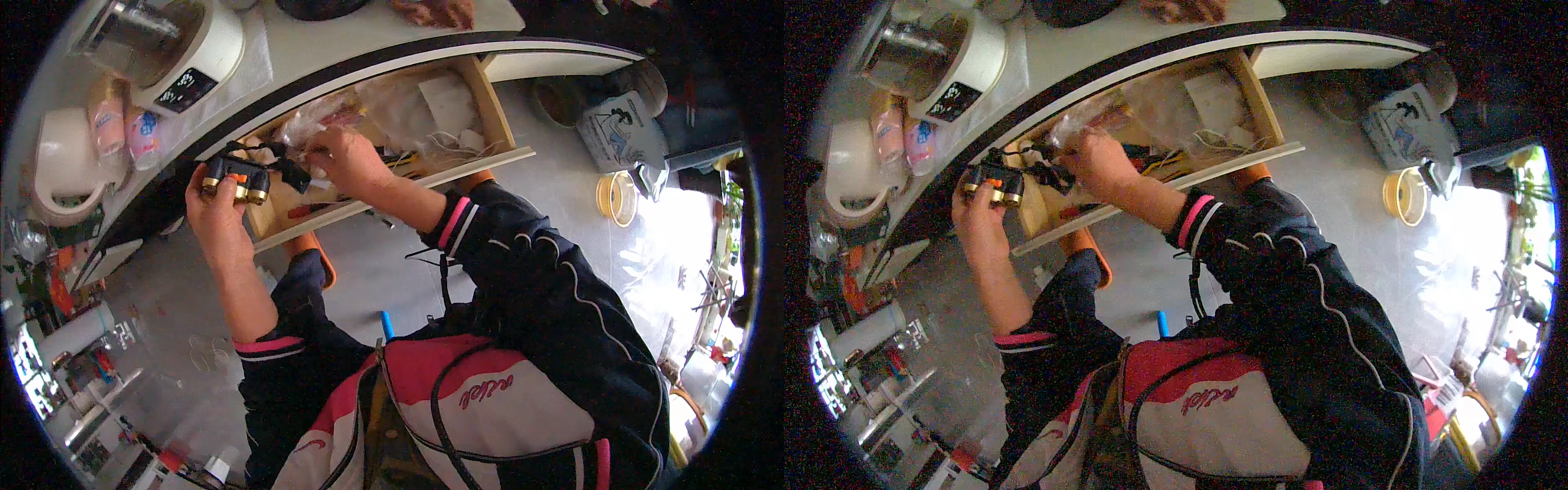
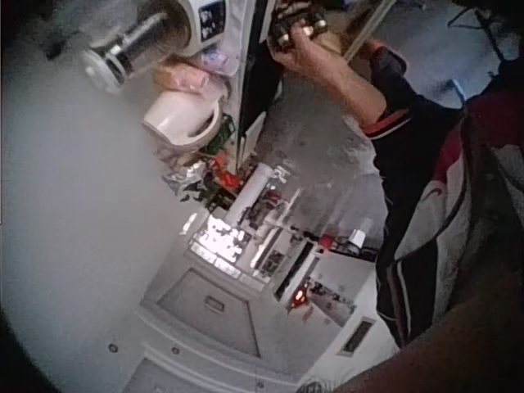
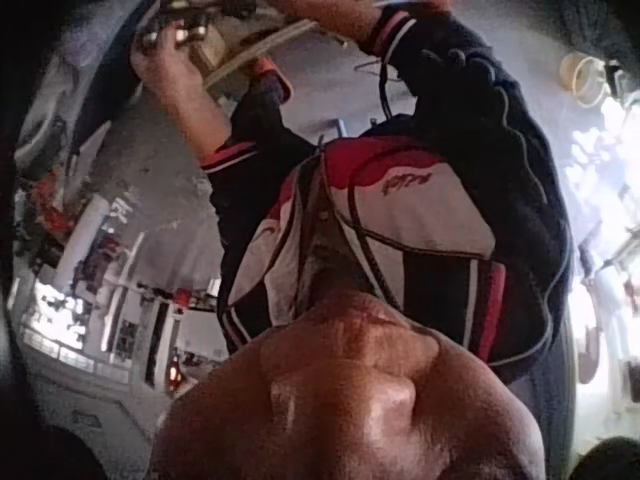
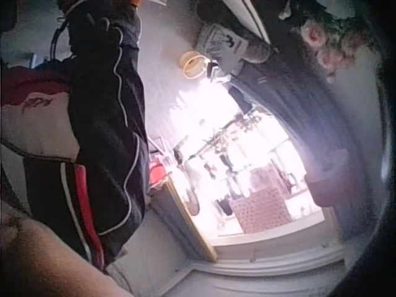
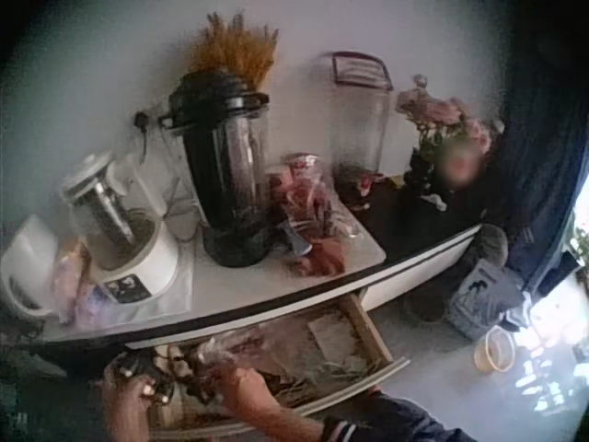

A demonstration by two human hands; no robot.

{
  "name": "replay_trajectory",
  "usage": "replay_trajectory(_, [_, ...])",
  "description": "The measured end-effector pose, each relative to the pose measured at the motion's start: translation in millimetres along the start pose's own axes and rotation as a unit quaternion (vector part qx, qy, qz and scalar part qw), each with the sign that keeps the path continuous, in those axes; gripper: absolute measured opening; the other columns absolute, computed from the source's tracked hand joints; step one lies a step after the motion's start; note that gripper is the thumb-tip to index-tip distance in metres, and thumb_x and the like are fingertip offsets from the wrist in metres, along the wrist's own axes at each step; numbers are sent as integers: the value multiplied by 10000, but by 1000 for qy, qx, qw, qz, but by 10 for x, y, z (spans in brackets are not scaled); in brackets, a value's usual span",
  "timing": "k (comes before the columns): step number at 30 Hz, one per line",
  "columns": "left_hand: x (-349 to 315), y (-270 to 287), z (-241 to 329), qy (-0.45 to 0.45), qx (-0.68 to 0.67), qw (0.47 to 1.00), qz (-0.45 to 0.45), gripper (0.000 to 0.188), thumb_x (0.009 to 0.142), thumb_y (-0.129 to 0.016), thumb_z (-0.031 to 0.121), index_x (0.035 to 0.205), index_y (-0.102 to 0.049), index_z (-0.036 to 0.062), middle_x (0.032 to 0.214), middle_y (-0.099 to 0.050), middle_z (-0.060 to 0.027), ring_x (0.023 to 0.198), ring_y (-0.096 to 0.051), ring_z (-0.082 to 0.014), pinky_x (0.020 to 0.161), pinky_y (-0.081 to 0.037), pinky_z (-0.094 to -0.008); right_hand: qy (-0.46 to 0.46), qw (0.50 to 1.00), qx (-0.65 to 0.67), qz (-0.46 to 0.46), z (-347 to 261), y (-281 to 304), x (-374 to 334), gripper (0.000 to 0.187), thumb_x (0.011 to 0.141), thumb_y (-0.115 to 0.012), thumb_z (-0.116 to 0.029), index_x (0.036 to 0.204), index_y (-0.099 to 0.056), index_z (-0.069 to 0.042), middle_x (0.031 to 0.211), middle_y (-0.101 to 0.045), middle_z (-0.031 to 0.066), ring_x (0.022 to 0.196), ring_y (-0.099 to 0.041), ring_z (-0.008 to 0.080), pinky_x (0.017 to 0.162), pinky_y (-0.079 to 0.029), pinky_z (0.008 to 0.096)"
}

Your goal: The person assembles a small electronic device by hand, inserting cylindrical components into a black housing and connecting wires. They retrieve additional parts from a drawer, manipulate the device, and move to another room to plug in a power cable.

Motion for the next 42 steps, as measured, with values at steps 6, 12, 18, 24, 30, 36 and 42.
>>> replay_trajectory(6, [191, 543, -34, -12, -119, 993, 3, 471, 790, -581, 7, 1241, -444, -4, 1071, -558, -107, 936, -585, -208, 797, -512, -392, -84, 980, -133, -125, 328, 29, 110, 209, 829, -583, -181, 999, -643, -76, 1035, -631, 156, 976, -590, 342, 820, -479, 427])
replay_trajectory(12, [205, 808, 3, -31, -159, 984, 72, 465, 783, -579, -6, 1230, -448, -6, 1035, -560, -101, 904, -582, -201, 793, -507, -391, 50, 986, -109, -117, 332, 345, 7, 319, 834, -607, -219, 1112, -621, -63, 1023, -641, 165, 924, -615, 299, 810, -478, 379])
replay_trajectory(18, [281, 1264, 20, -80, -215, 961, 156, 409, 796, -558, 0, 1192, -469, 46, 1036, -558, -90, 894, -573, -206, 752, -491, -379, -43, 975, -55, -213, 40, 1327, -393, 338, 885, -592, -249, 1091, -624, 16, 977, -664, 139, 841, -621, 198, 776, -483, 322])
replay_trajectory(24, [124, 1301, -289, -53, -314, 936, 151, 212, 802, -573, 27, 1012, -554, 47, 927, -587, -88, 830, -578, -218, 731, -497, -390, -131, 962, -91, -222, -266, 2442, -1232, 337, 886, -595, -222, 1112, -615, 27, 999, -663, 136, 914, -612, 194, 839, -473, 311])
replay_trajectory(30, [-807, 1456, -527, 68, -347, 932, -74, 49, 839, -590, 92, 863, -590, 49, 937, -611, -105, 845, -602, -259, 735, -536, -396, -210, 969, 23, -132, -455, 2818, -1547, 327, 906, -566, -196, 1157, -597, 12, 959, -657, 76, 851, -590, 129, 770, -473, 270])
replay_trajectory(36, [-1523, 1014, -501, 121, -406, 877, -229, 460, 797, -596, 77, 1243, -487, 55, 1127, -595, -160, 1034, -598, -314, 879, -498, -447, -184, 981, 18, -50, -656, 2457, -1404, 327, 943, -525, -249, 1092, -598, 32, 819, -608, 27, 740, -526, 91, 679, -425, 221])
replay_trajectory(42, [-1377, 1025, -630, 181, -395, 863, -256, 549, 787, -594, 69, 1303, -408, 60, 1142, -569, -174, 1067, -592, -312, 915, -487, -435, -118, 960, 4, -253, -824, 1537, -874, 237, 932, -532, -148, 1048, -603, 47, 846, -623, 57, 784, -573, 128, 760, -457, 262])
Point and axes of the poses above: each hand's wrist, its own x-axis towards the middle knuckle, its own y-axis out of the back of the hand, z = x × y, the point moved 2 cm from there along x, towards the middle knuckle
